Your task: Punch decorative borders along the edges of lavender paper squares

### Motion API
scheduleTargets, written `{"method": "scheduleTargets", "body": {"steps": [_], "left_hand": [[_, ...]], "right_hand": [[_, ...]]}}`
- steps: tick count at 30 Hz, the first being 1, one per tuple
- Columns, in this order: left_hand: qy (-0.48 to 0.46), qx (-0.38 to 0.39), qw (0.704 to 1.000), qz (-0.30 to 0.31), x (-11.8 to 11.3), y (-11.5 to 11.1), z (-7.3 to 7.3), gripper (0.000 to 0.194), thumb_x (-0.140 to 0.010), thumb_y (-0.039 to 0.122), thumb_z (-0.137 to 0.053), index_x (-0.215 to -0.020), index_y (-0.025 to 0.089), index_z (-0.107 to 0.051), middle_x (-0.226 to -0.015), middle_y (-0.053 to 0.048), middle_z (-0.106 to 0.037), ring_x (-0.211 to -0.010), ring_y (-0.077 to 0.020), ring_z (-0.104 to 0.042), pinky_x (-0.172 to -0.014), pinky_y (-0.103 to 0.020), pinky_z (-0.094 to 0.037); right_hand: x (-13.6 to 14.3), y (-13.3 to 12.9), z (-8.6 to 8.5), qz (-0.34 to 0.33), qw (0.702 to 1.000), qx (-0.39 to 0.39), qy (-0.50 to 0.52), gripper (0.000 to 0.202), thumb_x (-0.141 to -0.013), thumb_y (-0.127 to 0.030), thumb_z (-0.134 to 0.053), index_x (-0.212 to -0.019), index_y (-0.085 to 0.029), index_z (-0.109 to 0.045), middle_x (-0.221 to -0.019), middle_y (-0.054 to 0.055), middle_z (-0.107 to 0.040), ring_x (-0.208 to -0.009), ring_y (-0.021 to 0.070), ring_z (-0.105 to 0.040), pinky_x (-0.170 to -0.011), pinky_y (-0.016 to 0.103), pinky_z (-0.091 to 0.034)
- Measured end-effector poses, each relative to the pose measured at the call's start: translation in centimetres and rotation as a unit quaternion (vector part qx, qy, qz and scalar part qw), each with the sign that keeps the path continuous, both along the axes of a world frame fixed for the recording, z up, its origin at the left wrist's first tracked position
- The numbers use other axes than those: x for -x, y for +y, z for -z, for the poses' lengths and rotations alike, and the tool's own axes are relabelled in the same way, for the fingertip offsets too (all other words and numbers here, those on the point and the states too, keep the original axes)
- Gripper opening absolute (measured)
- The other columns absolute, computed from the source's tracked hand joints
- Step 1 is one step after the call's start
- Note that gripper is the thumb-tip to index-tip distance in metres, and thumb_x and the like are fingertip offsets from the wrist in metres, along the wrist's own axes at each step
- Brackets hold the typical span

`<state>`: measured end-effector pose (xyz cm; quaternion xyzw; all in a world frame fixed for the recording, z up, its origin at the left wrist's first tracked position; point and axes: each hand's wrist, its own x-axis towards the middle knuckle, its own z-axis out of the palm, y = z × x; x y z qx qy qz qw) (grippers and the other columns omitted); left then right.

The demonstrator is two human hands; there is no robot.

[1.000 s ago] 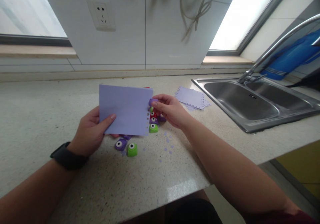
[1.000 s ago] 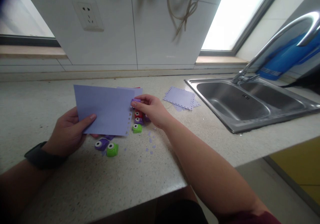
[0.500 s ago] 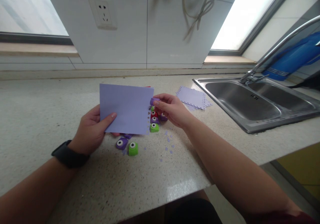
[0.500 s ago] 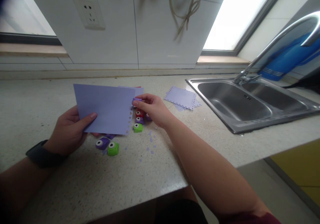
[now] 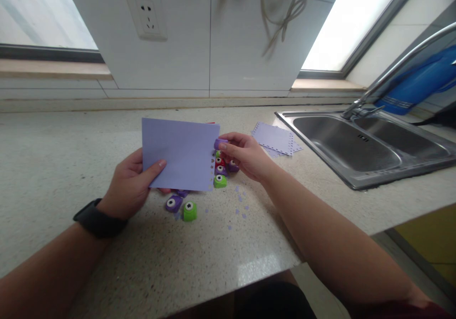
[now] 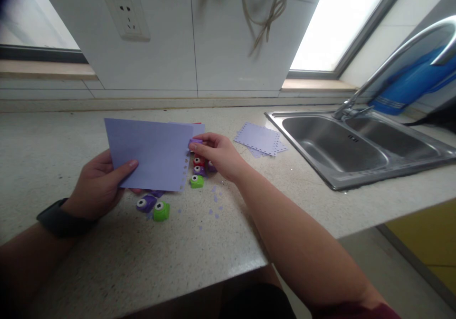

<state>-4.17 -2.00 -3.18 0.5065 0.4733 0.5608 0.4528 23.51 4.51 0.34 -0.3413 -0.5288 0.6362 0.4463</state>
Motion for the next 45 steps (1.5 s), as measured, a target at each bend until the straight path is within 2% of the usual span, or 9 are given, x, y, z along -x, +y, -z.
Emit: {"method": "scheduleTargets", "body": {"steps": [10, 20, 33, 40, 45], "left_hand": [[-0.007, 0.000, 1.000, 0.001, -0.18, -0.12, -0.26, 0.032, -0.084, 0.032, -0.083, -0.113, 0.025, -0.073, -0.084, -0.002, -0.077, -0.051, -0.0183, -0.069, -0.043, -0.030, -0.061], [-0.004, 0.012, 1.000, -0.003, -0.63, -0.34, -0.65, 0.034, -0.082, 0.033, -0.084, -0.113, 0.023, -0.071, -0.082, -0.002, -0.077, -0.048, -0.0189, -0.068, -0.042, -0.032, -0.062], [0.061, 0.007, 0.998, -0.005, -0.26, -0.41, -0.63, 0.036, -0.086, 0.038, -0.081, -0.117, 0.025, -0.070, -0.080, -0.001, -0.077, -0.049, -0.0206, -0.070, -0.045, -0.032, -0.062], [0.078, -0.007, 0.997, 0.001, -0.23, -0.40, -0.59, 0.033, -0.086, 0.039, -0.080, -0.115, 0.025, -0.070, -0.072, 0.000, -0.075, -0.046, -0.0206, -0.069, -0.045, -0.031, -0.062], [0.060, -0.004, 0.998, -0.009, -0.47, -0.38, -0.63, 0.033, -0.085, 0.037, -0.081, -0.114, 0.025, -0.070, -0.076, -0.001, -0.075, -0.046, -0.0201, -0.069, -0.043, -0.031, -0.061]], "right_hand": [[0.04, 0.01, 0.01, 0.002, 1.000, 0.002, 0.011, 0.036, -0.071, -0.038, -0.093, -0.097, -0.021, -0.074, -0.088, 0.000, -0.071, -0.069, 0.0108, -0.058, -0.064, 0.029, -0.047], [0.15, 0.05, 0.28, 0.002, 1.000, -0.001, 0.013, 0.037, -0.071, -0.040, -0.093, -0.098, -0.022, -0.074, -0.085, 0.000, -0.070, -0.063, 0.0110, -0.056, -0.059, 0.029, -0.046], [-0.04, 0.30, 0.61, -0.003, 1.000, -0.015, -0.019, 0.039, -0.072, -0.041, -0.093, -0.098, -0.020, -0.073, -0.080, 0.000, -0.070, -0.059, 0.0096, -0.052, -0.050, 0.025, -0.040], [0.17, 0.31, 0.60, 0.000, 0.999, -0.037, -0.006, 0.037, -0.072, -0.038, -0.092, -0.098, -0.019, -0.074, -0.082, 0.000, -0.071, -0.063, 0.0096, -0.054, -0.055, 0.026, -0.045], [0.06, 0.38, 0.91, -0.008, 1.000, -0.030, 0.003, 0.038, -0.073, -0.039, -0.093, -0.100, -0.020, -0.074, -0.082, -0.001, -0.070, -0.061, 0.0090, -0.055, -0.055, 0.026, -0.045]]}}
